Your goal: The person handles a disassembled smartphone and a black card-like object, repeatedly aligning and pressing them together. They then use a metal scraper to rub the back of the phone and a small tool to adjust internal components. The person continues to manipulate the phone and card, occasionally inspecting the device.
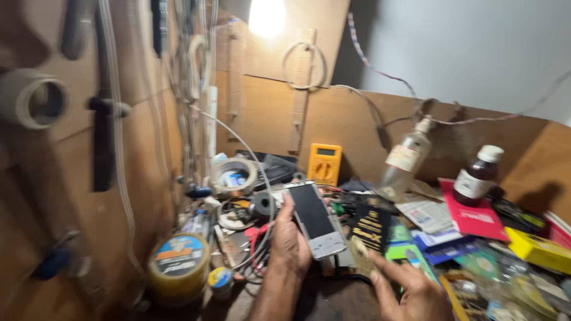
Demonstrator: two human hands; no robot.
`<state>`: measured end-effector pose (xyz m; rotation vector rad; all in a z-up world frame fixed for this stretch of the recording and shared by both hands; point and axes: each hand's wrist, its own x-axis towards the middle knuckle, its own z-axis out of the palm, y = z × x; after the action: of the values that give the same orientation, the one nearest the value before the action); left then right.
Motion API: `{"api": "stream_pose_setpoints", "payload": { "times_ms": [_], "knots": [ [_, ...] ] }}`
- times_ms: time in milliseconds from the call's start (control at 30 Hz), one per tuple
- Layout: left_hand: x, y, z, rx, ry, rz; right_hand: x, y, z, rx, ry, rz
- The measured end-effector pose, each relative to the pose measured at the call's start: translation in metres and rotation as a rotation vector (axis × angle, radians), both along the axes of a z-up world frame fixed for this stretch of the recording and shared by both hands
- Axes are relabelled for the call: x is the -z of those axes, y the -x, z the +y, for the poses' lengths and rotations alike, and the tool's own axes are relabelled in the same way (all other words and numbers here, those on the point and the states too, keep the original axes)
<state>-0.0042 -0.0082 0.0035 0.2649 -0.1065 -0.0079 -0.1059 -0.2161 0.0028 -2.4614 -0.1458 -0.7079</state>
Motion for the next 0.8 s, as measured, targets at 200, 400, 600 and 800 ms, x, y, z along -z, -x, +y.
{"api": "stream_pose_setpoints", "payload": {
  "times_ms": [200,400,600,800],
  "knots": [
    [-0.013,0.009,0.004,-0.001,0.002,-0.037,-0.009,-0.005,-0.002,-0.078,0.047,-0.140],
    [-0.014,0.009,-0.001,-0.021,-0.003,-0.070,0.017,-0.005,0.035,-0.185,0.062,-0.131],
    [-0.010,0.013,-0.005,-0.027,-0.010,-0.072,0.023,-0.002,0.030,-0.126,0.005,-0.075],
    [-0.009,0.007,-0.012,0.028,0.021,-0.039,0.006,0.004,0.010,-0.293,0.372,-0.441]
  ]
}}
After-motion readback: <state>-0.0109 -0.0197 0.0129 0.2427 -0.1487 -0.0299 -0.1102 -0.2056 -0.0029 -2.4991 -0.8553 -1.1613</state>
